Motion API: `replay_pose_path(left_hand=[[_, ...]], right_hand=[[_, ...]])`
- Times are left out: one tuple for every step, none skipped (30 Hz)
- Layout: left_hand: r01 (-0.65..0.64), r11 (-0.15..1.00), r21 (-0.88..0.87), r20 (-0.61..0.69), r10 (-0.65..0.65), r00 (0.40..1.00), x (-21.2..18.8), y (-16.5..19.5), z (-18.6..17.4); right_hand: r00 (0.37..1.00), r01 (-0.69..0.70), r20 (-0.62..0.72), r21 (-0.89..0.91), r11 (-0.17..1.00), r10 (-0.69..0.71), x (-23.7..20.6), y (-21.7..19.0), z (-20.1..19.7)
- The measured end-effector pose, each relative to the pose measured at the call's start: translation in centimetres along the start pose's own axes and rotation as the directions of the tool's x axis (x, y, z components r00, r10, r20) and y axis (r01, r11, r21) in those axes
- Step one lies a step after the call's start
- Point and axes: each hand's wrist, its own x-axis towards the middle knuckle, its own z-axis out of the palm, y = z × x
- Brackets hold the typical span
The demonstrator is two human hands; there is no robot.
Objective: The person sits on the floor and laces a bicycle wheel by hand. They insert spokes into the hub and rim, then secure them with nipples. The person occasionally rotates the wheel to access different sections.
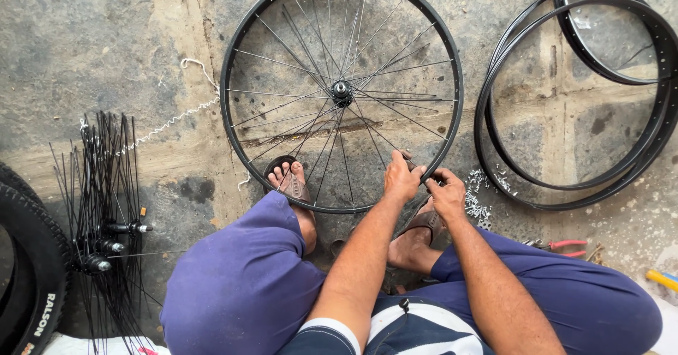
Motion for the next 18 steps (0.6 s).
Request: replay_pose_path(left_hand=[[0.017, 0.999, 0.039, -0.008, -0.017, 1.000, -0.03, 0.04, 0.02], [0.035, 0.997, 0.076, -0.019, -0.034, 0.999, 0.00, 0.12, 0.02], [-0.009, 1.000, 0.004, -0.015, 0.009, 1.000, 0.02, 0.16, -0.02], [-0.052, 0.996, -0.067, -0.012, 0.051, 0.999, 0.05, 0.21, -0.06], [-0.094, 0.986, -0.139, -0.013, 0.093, 0.996, 0.06, 0.26, -0.09], [-0.062, 0.993, -0.101, 0.000, 0.062, 0.998, 0.08, 0.31, -0.13], [-0.030, 0.998, -0.063, 0.013, 0.030, 0.999, 0.08, 0.37, -0.15], [0.002, 1.000, -0.024, 0.024, -0.002, 1.000, 0.06, 0.39, -0.18], [0.005, 1.000, 0.015, 0.004, -0.005, 1.000, 0.01, 0.43, -0.19], [0.009, 0.999, 0.052, -0.016, -0.009, 1.000, -0.07, 0.45, -0.18], [0.014, 0.996, 0.088, -0.038, -0.010, 0.999, -0.11, 0.46, -0.19], [-0.002, 0.999, 0.047, -0.028, 0.004, 1.000, -0.11, 0.47, -0.26], [-0.016, 1.000, 0.004, -0.017, 0.016, 1.000, -0.12, 0.46, -0.29], [-0.029, 0.999, -0.037, -0.008, 0.029, 1.000, -0.09, 0.45, -0.36], [-0.037, 0.998, -0.044, -0.001, 0.037, 0.999, -0.04, 0.46, -0.39], [-0.044, 0.998, -0.050, 0.007, 0.044, 0.999, 0.03, 0.46, -0.42], [-0.050, 0.997, -0.058, 0.016, 0.051, 0.999, 0.05, 0.48, -0.35], [-0.020, 0.999, -0.029, 0.008, 0.021, 1.000, 0.10, 0.51, -0.27]], right_hand=[[1.000, -0.007, 0.005, 0.002, 1.000, 0.007, -0.03, -0.03, -0.02], [1.000, 0.002, 0.000, -0.004, 1.000, -0.002, 0.02, -0.07, -0.01], [1.000, 0.009, -0.004, -0.010, 1.000, -0.009, 0.03, -0.08, -0.02], [1.000, 0.014, -0.008, -0.017, 1.000, -0.015, 0.00, -0.06, -0.05], [1.000, 0.004, -0.006, -0.007, 1.000, -0.004, 0.01, -0.04, -0.08], [1.000, -0.006, -0.004, 0.005, 1.000, 0.006, 0.04, -0.02, -0.07], [1.000, -0.017, -0.001, 0.017, 1.000, 0.017, 0.03, 0.02, -0.07], [1.000, -0.016, 0.001, 0.003, 1.000, 0.016, 0.01, 0.07, -0.05], [1.000, -0.013, 0.001, -0.009, 1.000, 0.013, 0.02, 0.08, -0.04], [1.000, -0.010, 0.001, -0.023, 1.000, 0.010, 0.00, 0.10, -0.03], [1.000, -0.005, 0.003, -0.003, 1.000, 0.005, 0.03, 0.10, -0.02], [1.000, -0.001, 0.005, 0.018, 1.000, 0.001, 0.04, 0.08, 0.02], [1.000, 0.000, 0.006, 0.036, 0.999, -0.001, 0.02, 0.07, -0.01], [1.000, -0.012, 0.000, 0.034, 0.999, 0.012, 0.03, 0.04, -0.01], [1.000, -0.024, -0.006, 0.034, 0.999, 0.025, 0.06, 0.01, -0.02], [0.999, -0.039, -0.012, 0.033, 0.999, 0.039, 0.04, 0.00, 0.01], [0.999, -0.042, -0.012, 0.024, 0.999, 0.043, 0.01, 0.01, -0.02], [0.999, -0.044, -0.012, 0.015, 0.999, 0.044, 0.02, 0.01, -0.01]])
